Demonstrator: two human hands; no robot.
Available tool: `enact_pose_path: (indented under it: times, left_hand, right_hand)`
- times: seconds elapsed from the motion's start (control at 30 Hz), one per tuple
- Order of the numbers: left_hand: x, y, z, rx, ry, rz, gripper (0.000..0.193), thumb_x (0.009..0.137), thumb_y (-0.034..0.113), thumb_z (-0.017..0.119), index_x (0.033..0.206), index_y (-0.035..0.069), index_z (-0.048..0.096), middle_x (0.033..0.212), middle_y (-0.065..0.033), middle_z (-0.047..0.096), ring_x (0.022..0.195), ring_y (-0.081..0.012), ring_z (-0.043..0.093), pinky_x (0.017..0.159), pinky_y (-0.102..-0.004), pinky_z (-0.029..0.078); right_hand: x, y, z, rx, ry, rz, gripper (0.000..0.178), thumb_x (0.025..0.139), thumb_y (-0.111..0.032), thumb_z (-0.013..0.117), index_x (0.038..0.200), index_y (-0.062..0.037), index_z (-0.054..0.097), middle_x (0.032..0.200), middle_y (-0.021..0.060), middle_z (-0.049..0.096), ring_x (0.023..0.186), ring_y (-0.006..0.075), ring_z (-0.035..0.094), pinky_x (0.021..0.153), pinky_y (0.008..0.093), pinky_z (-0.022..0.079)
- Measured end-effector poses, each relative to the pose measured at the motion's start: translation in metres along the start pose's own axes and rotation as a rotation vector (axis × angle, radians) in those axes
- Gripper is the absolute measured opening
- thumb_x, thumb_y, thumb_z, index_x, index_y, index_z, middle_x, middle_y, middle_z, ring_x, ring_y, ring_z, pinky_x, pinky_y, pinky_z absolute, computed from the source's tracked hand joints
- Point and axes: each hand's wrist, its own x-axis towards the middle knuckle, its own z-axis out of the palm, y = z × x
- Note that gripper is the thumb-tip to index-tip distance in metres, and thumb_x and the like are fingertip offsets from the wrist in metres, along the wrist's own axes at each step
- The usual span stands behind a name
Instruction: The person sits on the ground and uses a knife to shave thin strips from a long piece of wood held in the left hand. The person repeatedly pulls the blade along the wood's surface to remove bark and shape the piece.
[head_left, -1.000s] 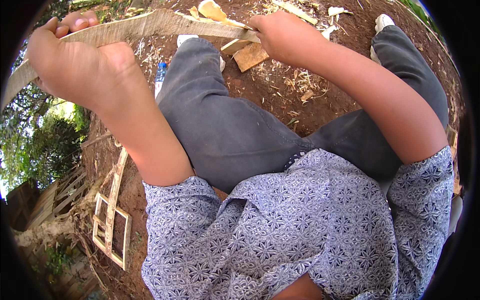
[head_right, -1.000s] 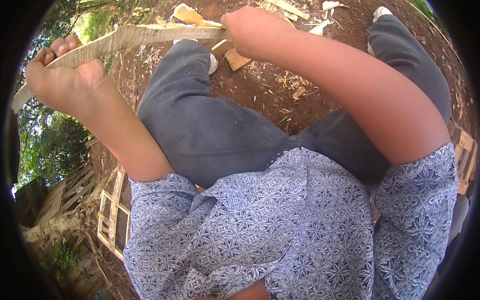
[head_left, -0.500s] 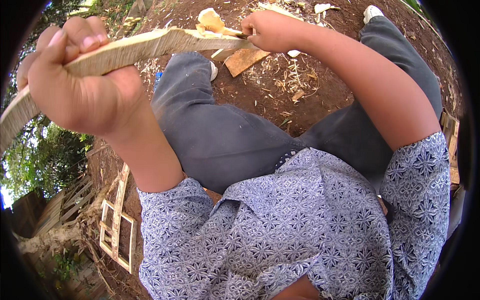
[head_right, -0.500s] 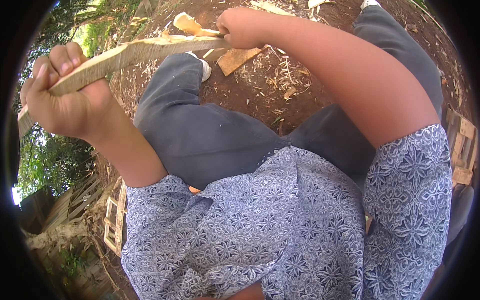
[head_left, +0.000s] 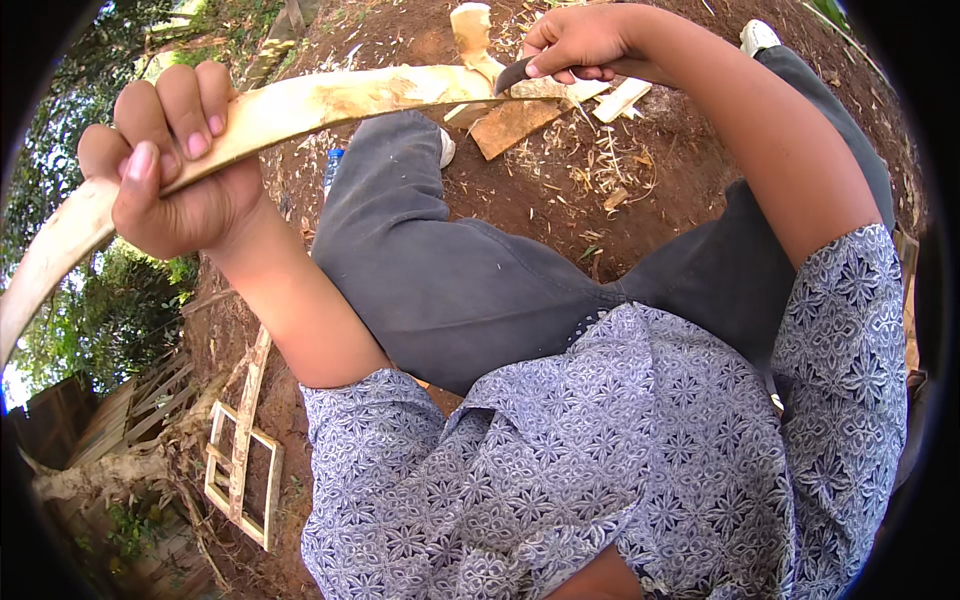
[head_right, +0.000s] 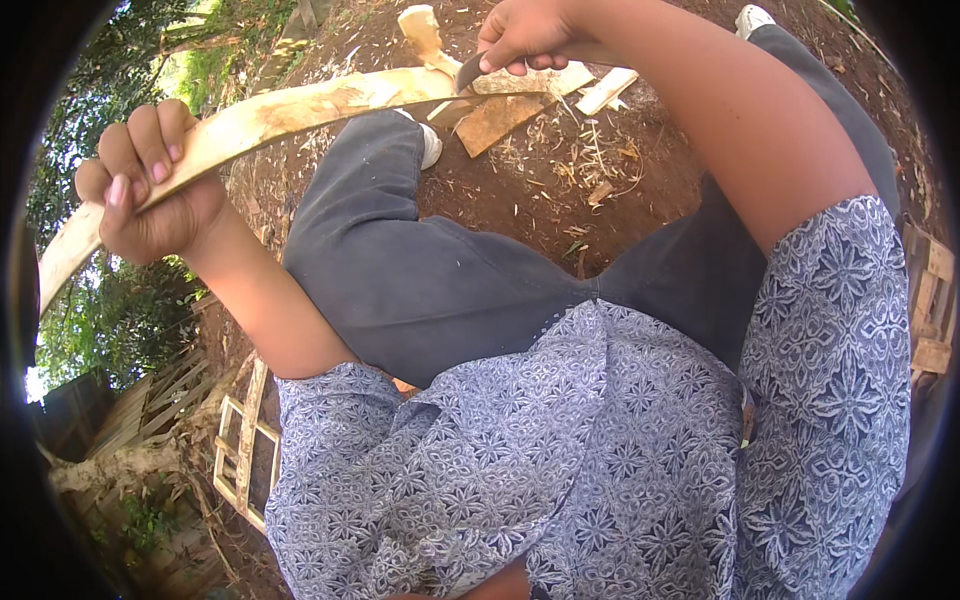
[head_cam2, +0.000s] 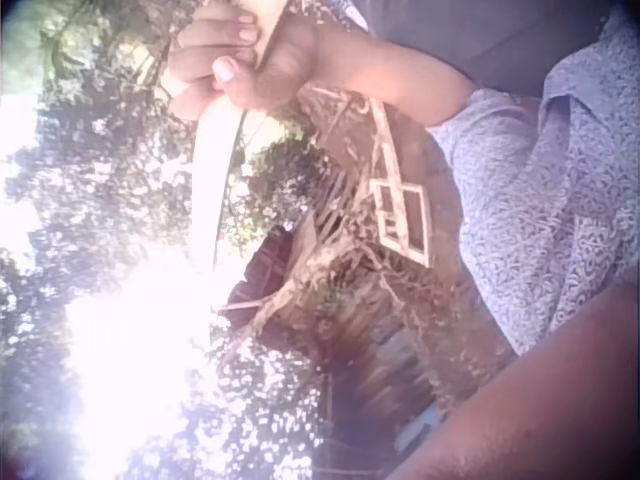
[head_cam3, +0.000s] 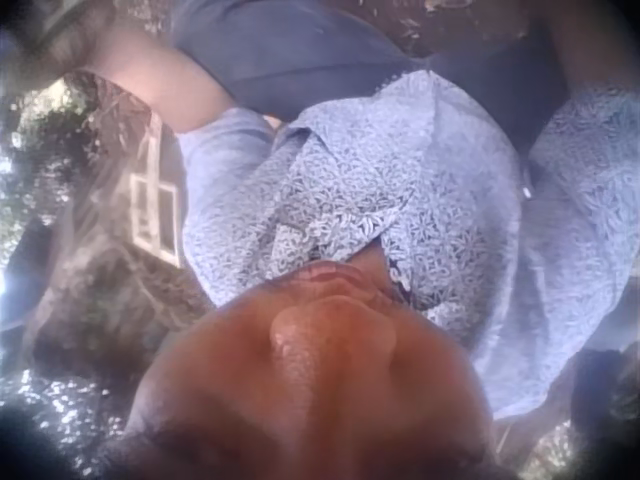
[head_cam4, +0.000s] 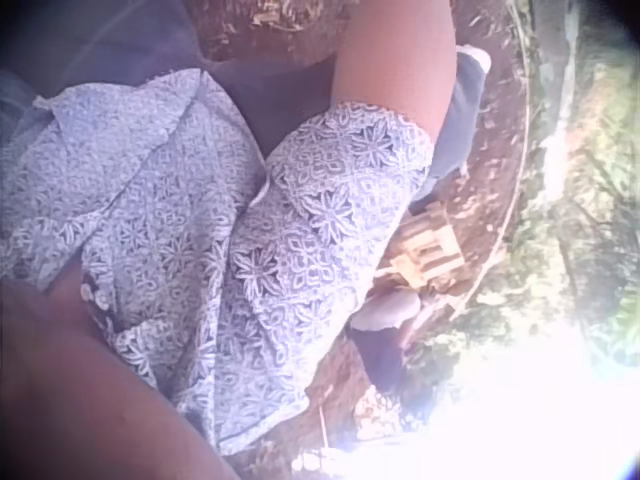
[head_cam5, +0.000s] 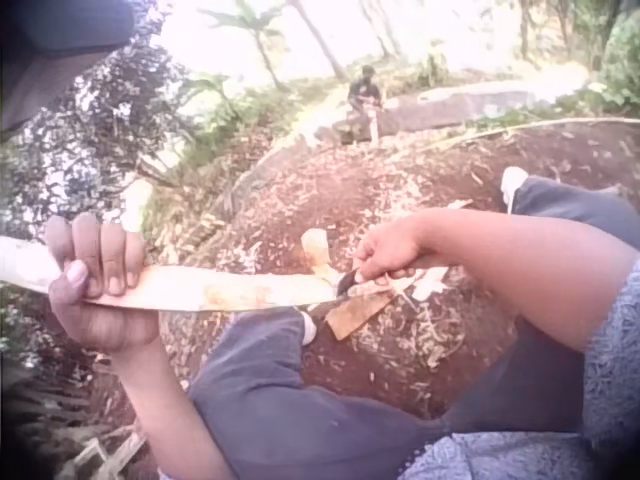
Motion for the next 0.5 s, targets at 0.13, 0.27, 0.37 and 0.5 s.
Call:
enact_pose_path:
  times: [0.13, 0.27, 0.37, 0.5]
  left_hand:
    - [-0.003, -0.004, -0.003, 0.215, 0.356, 0.103, 0.024, 0.077, 0.008, 0.051, 0.06, 0.015, 0.036, 0.061, -0.0005, 0.04, 0.058, -0.0149, 0.041, 0.059, -0.0327, 0.036]
    - [0.004, -0.02, 0.021, 0.318, 0.587, 0.175, 0.018, 0.078, 0.008, 0.05, 0.066, 0.013, 0.037, 0.062, -0.0017, 0.039, 0.058, -0.0158, 0.041, 0.058, -0.0337, 0.037]
    - [0.004, -0.021, 0.032, 0.433, 0.631, 0.226, 0.017, 0.079, 0.01, 0.052, 0.07, 0.01, 0.039, 0.063, -0.0049, 0.039, 0.058, -0.0171, 0.043, 0.057, -0.0342, 0.039]
    - [0.009, -0.031, 0.059, 0.494, 0.624, 0.275, 0.013, 0.082, 0.008, 0.052, 0.073, 0.007, 0.043, 0.065, -0.0067, 0.041, 0.059, -0.0178, 0.047, 0.06, -0.0363, 0.044]
  right_hand:
    - [-0.019, -0.02, 0.037, -0.25, 0.262, -0.082, 0.015, 0.094, -0.019, 0.063, 0.099, -0.0049, 0.064, 0.065, 0.0054, 0.061, 0.047, 0.0154, 0.054, 0.043, 0.0324, 0.043]
    - [-0.017, -0.002, 0.077, -0.628, 0.612, -0.211, 0.017, 0.092, -0.015, 0.06, 0.1, -0.0013, 0.066, 0.086, 0.0217, 0.07, 0.085, 0.0376, 0.069, 0.079, 0.048, 0.053]
    - [-0.018, -0.01, 0.09, -0.606, 0.619, -0.11, 0.017, 0.09, -0.01, 0.057, 0.101, -0.0006, 0.067, 0.09, 0.0244, 0.07, 0.089, 0.0391, 0.069, 0.082, 0.0486, 0.054]
    - [-0.022, -0.016, 0.092, -0.709, 0.625, -0.046, 0.02, 0.087, -0.005, 0.055, 0.101, -0.0001, 0.068, 0.091, 0.026, 0.07, 0.09, 0.0399, 0.07, 0.082, 0.0482, 0.056]
